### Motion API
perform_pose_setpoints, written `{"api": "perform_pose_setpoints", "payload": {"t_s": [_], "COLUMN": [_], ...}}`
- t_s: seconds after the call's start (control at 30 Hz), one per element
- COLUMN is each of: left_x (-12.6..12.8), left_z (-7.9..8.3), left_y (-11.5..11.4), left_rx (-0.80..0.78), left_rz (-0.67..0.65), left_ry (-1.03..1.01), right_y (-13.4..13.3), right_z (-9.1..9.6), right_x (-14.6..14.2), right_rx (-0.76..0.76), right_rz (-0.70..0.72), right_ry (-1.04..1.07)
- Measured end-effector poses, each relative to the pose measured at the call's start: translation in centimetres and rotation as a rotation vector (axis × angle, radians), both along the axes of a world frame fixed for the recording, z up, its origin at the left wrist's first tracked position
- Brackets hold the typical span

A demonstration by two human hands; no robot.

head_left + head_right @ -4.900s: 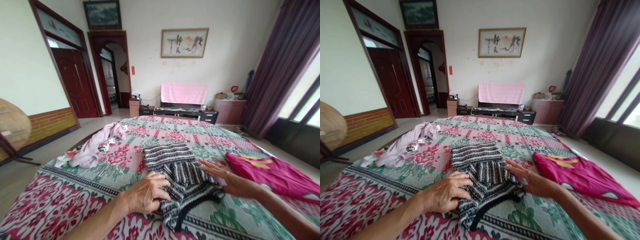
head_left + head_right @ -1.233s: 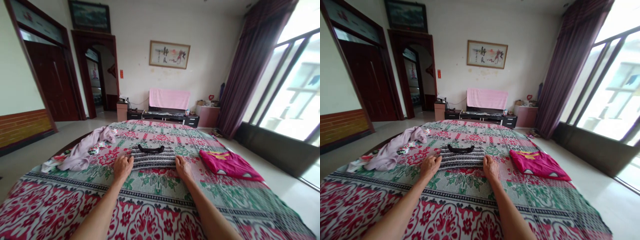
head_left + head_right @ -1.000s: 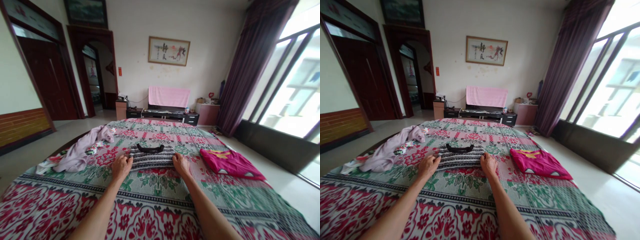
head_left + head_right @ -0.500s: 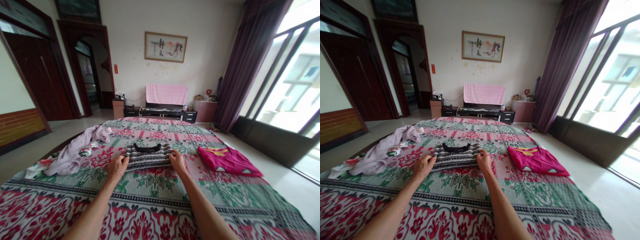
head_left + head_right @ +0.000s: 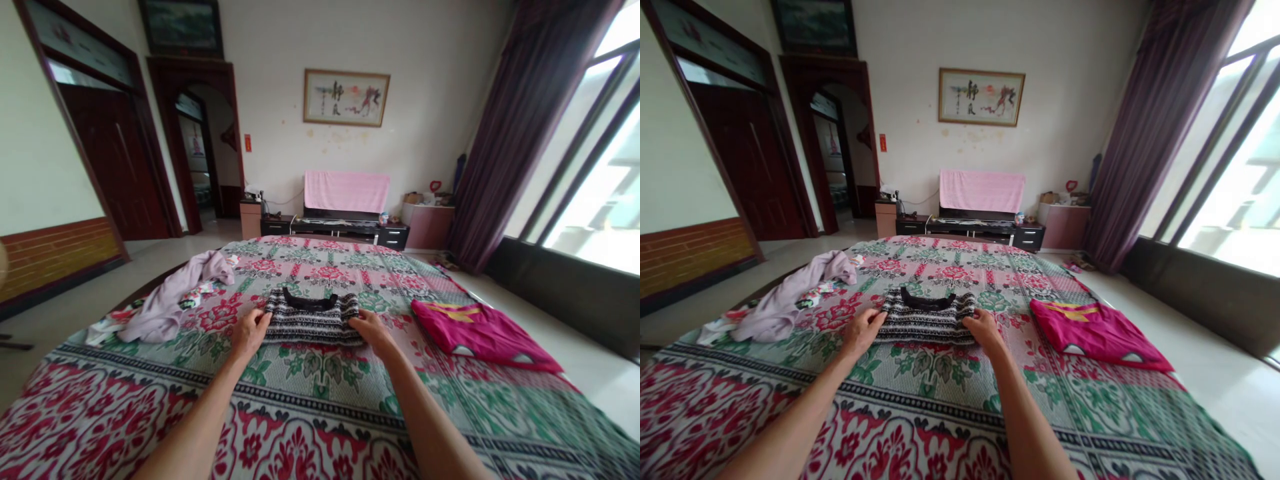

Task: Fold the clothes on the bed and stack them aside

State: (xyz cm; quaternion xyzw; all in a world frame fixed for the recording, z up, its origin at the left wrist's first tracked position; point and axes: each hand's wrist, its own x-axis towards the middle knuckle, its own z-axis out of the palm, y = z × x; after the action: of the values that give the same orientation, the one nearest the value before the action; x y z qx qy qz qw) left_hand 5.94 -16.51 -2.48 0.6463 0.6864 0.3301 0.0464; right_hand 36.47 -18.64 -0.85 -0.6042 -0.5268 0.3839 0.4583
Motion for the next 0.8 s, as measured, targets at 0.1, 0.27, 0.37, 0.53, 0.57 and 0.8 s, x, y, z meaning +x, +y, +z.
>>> {"api": "perform_pose_setpoints", "payload": {"t_s": [0.1,0.27,0.37,0.53,0.57,0.8], "left_x": [0.1,0.3,0.4,0.2,0.2,0.4], "left_z": [0.1,0.3,0.5,0.6,0.6,0.7], "left_y": [-0.1,-0.2,-0.4,-0.4,-0.4,-0.2], "left_rx": [0.003,-0.025,-0.029,0.012,0.01,-0.075], "left_rz": [-0.001,-0.007,0.001,-0.018,-0.018,-0.005], "left_ry": [-0.034,-0.027,-0.022,-0.014,-0.024,-0.01], "right_y": [-0.2,-0.6,-0.7,-0.3,-0.2,0.3], "right_z": [0.1,0.3,0.3,-0.3,-0.5,-0.6], "right_x": [0.5,0.6,0.8,1.5,1.6,1.1], "right_rx": [-0.037,-0.001,0.01,-0.051,-0.071,-0.105], "right_rz": [0.014,-0.037,-0.013,0.073,0.074,-0.013], "right_ry": [0.155,0.075,0.083,0.282,0.299,0.096]}}
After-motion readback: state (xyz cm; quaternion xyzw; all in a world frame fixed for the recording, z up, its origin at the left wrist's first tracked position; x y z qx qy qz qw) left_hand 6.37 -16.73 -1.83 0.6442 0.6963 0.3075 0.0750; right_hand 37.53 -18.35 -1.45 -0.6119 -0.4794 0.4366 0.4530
